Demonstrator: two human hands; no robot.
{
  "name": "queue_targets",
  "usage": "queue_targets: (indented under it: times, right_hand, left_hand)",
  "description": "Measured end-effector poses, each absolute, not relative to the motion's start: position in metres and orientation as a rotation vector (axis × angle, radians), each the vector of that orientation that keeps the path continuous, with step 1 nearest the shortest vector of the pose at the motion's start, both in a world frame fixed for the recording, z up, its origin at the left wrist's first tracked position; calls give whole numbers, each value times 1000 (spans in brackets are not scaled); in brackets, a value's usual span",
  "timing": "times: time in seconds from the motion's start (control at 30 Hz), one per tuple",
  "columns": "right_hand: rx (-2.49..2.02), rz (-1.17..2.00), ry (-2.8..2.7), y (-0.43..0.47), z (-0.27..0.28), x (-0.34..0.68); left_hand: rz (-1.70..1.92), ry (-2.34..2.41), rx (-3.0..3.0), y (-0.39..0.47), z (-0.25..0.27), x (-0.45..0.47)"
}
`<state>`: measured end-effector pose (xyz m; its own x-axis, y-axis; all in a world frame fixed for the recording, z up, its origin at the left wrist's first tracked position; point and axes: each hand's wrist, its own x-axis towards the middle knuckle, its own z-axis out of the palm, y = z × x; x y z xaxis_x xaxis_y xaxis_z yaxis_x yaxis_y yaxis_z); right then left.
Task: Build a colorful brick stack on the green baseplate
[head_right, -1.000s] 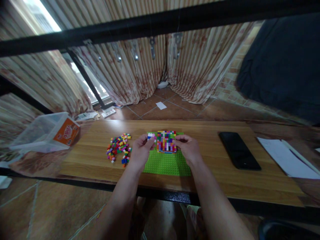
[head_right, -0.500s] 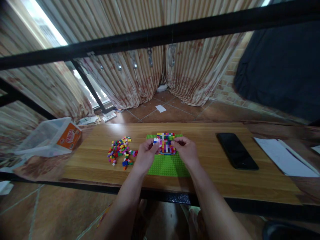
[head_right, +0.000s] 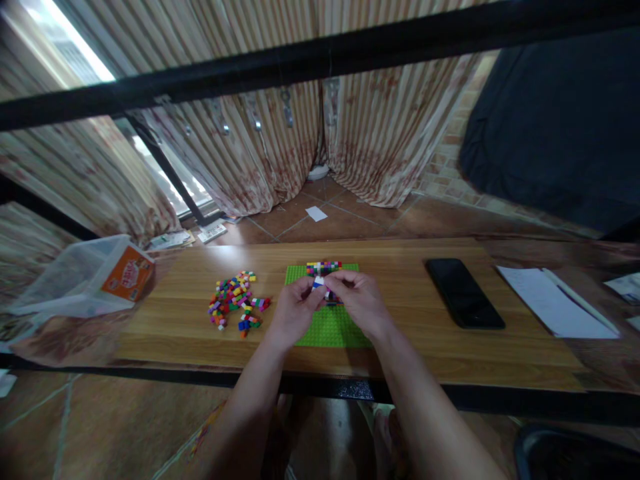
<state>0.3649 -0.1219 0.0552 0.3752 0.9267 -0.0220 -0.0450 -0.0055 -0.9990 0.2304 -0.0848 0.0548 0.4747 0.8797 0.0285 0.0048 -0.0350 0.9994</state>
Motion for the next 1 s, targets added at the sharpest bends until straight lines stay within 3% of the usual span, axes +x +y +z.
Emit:
queue_targets:
  times: [0.33,0.6,1.0]
  right_hand:
    - [-1299,1010,-775,-126,57,363]
    - [-1525,637,-768,-125,44,399]
    - [-1528,815,-754,-110,26,391]
  left_hand:
    - [847,822,1540,-86,58,226]
    - [937,913,1461,-81,60,223]
    - [925,961,1449,-76,58,218]
